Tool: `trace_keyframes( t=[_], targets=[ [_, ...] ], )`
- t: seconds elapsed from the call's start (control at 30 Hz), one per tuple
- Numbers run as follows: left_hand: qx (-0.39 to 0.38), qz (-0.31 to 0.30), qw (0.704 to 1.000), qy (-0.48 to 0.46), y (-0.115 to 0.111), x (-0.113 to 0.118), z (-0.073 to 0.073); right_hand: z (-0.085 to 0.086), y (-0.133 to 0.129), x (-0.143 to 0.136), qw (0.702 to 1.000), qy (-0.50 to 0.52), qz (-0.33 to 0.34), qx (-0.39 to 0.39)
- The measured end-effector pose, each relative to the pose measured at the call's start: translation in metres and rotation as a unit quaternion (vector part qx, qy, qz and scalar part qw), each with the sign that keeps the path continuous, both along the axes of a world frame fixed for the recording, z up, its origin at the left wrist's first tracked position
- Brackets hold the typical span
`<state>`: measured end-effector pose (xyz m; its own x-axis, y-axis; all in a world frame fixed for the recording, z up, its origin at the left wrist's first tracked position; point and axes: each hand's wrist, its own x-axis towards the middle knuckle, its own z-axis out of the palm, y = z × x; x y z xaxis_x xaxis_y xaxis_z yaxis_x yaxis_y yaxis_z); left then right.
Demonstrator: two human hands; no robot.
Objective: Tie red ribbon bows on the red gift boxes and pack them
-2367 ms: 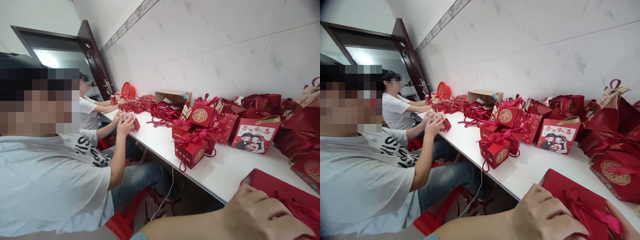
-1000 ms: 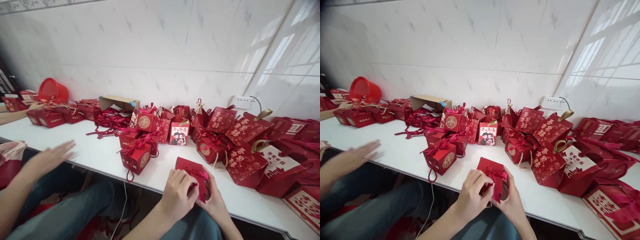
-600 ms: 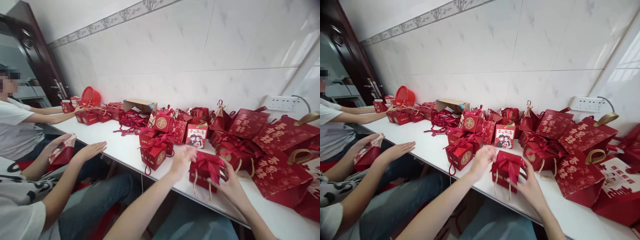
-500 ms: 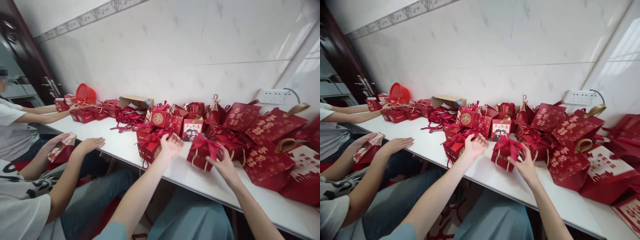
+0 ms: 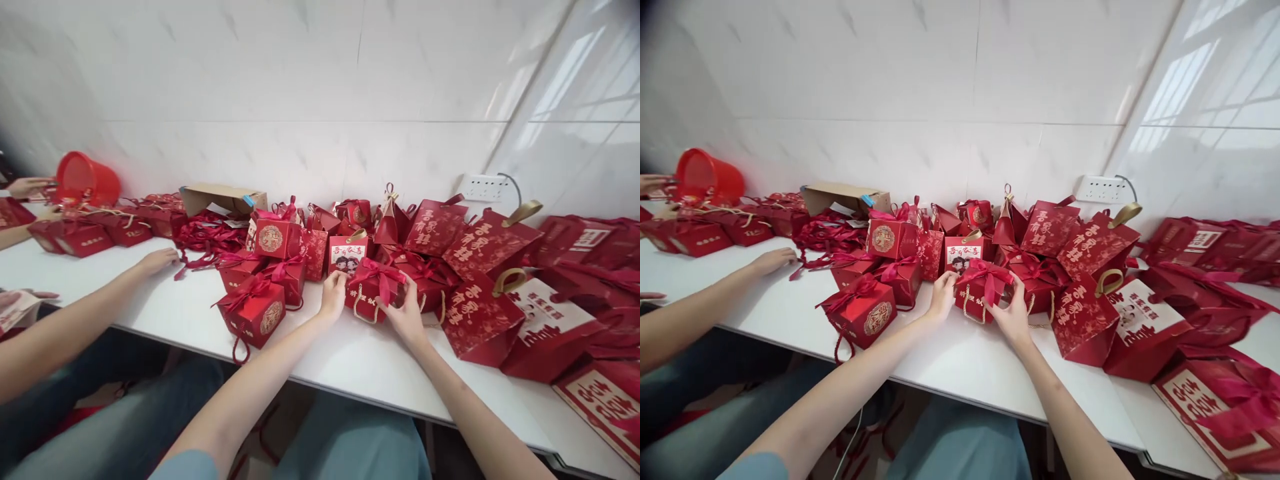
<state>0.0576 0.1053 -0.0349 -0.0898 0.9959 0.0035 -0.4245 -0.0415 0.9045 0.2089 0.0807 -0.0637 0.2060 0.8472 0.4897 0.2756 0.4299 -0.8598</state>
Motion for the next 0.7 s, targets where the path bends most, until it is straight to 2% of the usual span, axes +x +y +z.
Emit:
trace_keyframes(
  t=[0.1, 0.2, 0.3, 0.37, 0.5, 0.63, 0.7],
  targets=[
    [0.012, -0.038, 0.999, 0.013, -0.026, -0.015, -0.007, 0.002, -0.021, 0.003, 0.999, -0.045, 0.029, -0.009],
    [0.026, -0.071, 0.997, 0.024, -0.073, -0.037, -0.013, 0.002, -0.068, 0.005, 0.991, -0.115, 0.073, -0.015],
    [0.041, -0.104, 0.992, 0.06, -0.118, -0.055, -0.015, -0.007, -0.116, 0.002, 0.988, -0.132, 0.06, -0.056],
    [0.044, -0.114, 0.988, 0.093, -0.136, -0.062, -0.012, -0.014, -0.137, -0.003, 0.988, -0.117, 0.054, -0.083],
    [0.072, -0.101, 0.974, 0.189, -0.153, -0.067, 0.002, -0.022, -0.152, -0.015, 0.989, -0.108, 0.066, -0.078],
    [0.109, -0.095, 0.938, 0.314, -0.16, -0.067, 0.021, -0.019, -0.153, -0.021, 0.99, -0.114, 0.065, -0.053],
    [0.121, -0.09, 0.929, 0.339, -0.16, -0.066, 0.026, -0.018, -0.155, -0.023, 0.991, -0.106, 0.068, -0.042]
  ],
)
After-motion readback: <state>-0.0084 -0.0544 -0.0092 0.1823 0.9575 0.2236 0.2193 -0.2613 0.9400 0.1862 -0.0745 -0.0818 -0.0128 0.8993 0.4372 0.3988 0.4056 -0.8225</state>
